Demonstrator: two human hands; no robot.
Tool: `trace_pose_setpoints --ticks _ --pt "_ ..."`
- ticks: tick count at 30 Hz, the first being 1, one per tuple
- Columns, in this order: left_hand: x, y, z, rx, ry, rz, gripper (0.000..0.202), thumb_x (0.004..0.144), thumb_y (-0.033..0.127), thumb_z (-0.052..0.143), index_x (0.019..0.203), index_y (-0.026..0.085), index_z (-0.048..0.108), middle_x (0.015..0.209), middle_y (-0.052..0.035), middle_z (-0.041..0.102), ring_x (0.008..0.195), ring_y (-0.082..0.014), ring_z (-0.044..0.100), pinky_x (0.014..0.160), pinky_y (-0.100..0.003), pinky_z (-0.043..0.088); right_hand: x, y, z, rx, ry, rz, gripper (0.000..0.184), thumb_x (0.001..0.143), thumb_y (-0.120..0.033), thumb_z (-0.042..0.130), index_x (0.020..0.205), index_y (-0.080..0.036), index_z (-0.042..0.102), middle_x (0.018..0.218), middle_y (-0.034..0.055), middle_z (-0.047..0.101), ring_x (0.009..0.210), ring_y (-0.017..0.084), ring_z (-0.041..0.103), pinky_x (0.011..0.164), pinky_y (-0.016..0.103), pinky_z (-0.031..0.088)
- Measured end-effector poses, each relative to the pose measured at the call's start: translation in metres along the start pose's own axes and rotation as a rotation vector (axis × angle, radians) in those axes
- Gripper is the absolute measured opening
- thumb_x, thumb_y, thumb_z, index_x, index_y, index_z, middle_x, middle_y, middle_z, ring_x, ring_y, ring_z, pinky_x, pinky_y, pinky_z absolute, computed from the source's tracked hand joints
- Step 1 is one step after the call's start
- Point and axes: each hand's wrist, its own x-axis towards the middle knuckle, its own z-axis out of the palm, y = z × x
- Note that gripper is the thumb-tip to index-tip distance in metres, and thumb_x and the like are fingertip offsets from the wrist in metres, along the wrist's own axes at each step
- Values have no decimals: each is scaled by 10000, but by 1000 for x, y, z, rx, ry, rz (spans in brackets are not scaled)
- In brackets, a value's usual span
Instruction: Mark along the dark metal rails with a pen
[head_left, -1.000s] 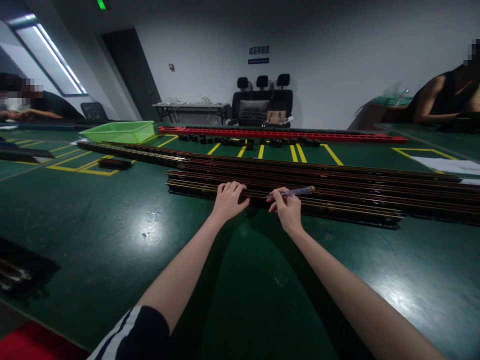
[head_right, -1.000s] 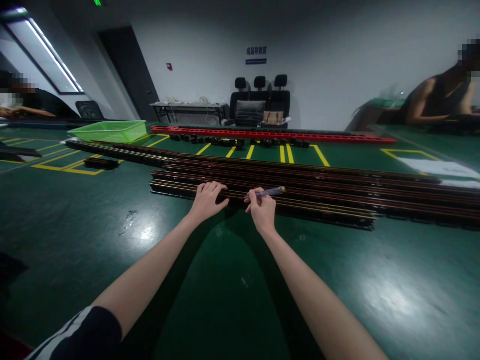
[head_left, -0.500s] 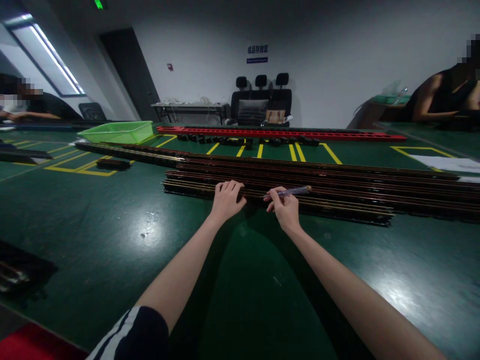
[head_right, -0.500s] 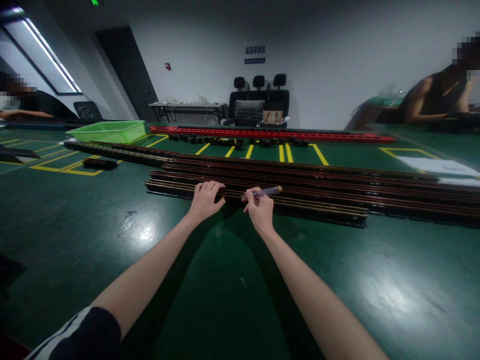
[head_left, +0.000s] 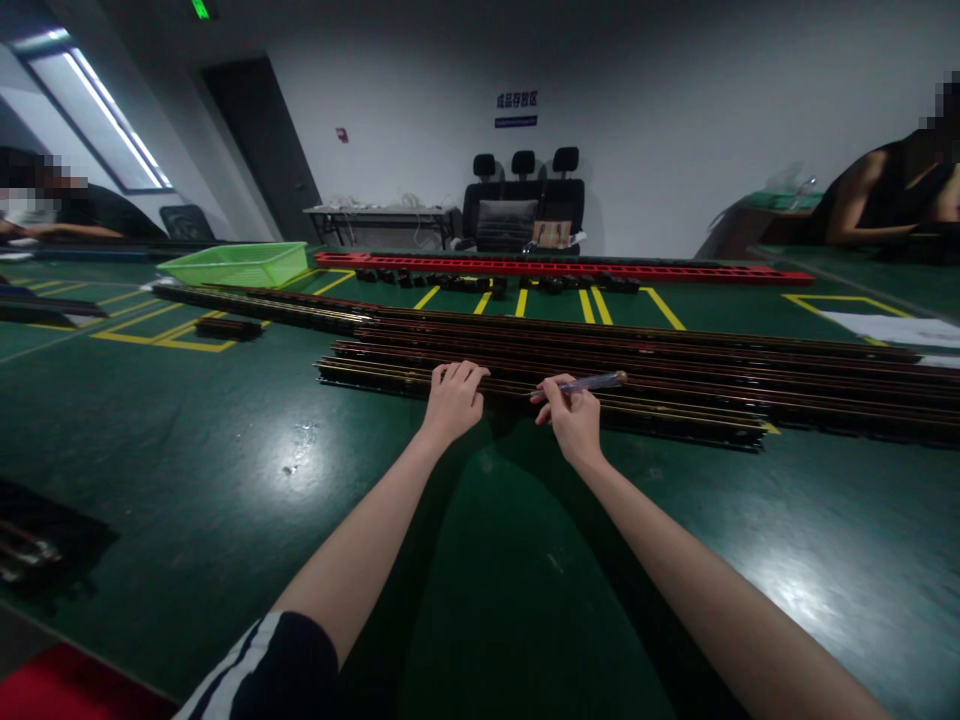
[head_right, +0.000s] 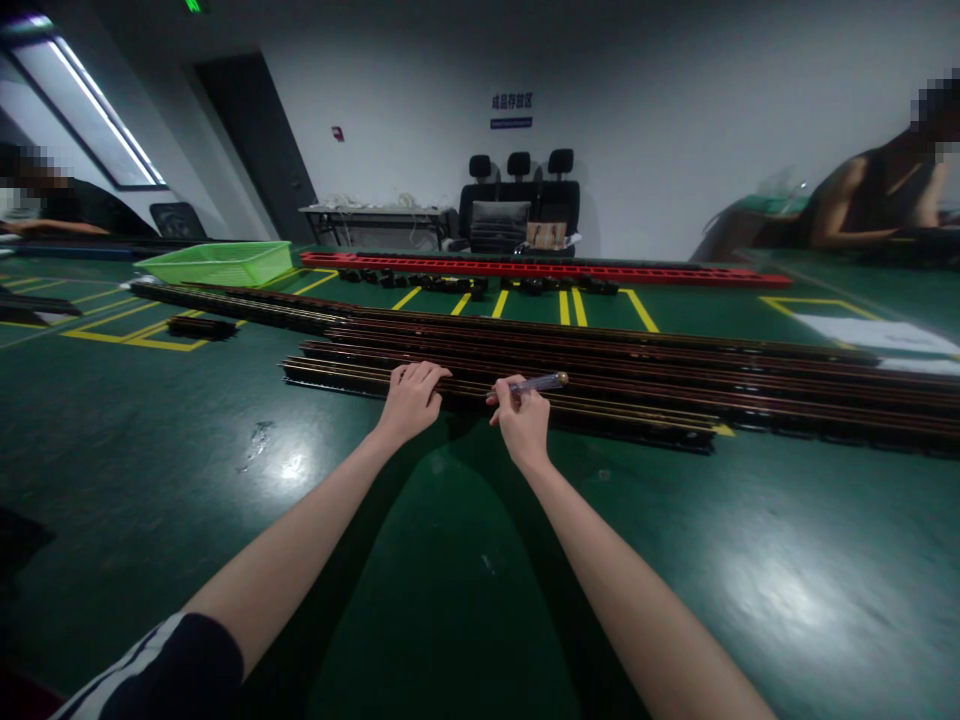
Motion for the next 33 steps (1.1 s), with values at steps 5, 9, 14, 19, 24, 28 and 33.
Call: trace_pose_setpoints --ticks 5,9,14,19,24,28,33 --pt "0 -1 0 -10 2 9 335 810 93 414 1082 182 589 1095 -72 621 1064 -227 529 973 -410 310 0 -2 -1 -6 -33 3 405 811 -553 532 764 -153 572 698 66 669 436 118 569 420 232 445" --pt "0 -1 1 -5 12 12 328 806 92 424 1076 172 592 1090 -69 626 1055 -224 529 966 -407 313 1 -1 -1 -23 -26 10 412 812 -557 524 757 -151 570 687 65 668 421 113 564 422 229 442" --pt "0 0 0 -13 7 9 327 807 85 418 1066 179 593 1090 -68 625 1052 -224 532 961 -403 319 2 -1 -1 -17 -21 13 406 809 -553 529 755 -153 567 678 60 665 413 113 559 418 230 438" --pt "0 0 -1 -18 -4 8 329 808 84 411 1064 180 594 1086 -74 625 1052 -229 533 960 -407 321 1 -2 0 -7 -24 11 397 810 -540 530 757 -148 567 685 62 662 421 109 560 420 226 440" --pt "1 0 -1 -18 -12 3 335 807 85 410 1074 175 592 1087 -73 624 1056 -228 529 966 -406 320 0 0 1 -2 -6 -1 416 809 -559 527 753 -148 569 674 63 661 416 108 549 409 227 441" --pt "1 0 -1 -20 -17 -1 327 809 91 415 1070 175 592 1088 -75 622 1057 -230 528 967 -412 323 1 3 1 -31 -13 -18 418 816 -558 519 749 -149 570 667 64 660 412 110 548 407 228 438" --pt "1 0 -1 -38 -20 0 342 801 79 408 1073 178 589 1089 -76 619 1059 -228 531 963 -410 330 2 3 0 -45 -24 -7 394 821 -537 519 749 -153 570 672 63 664 414 115 554 419 232 441"
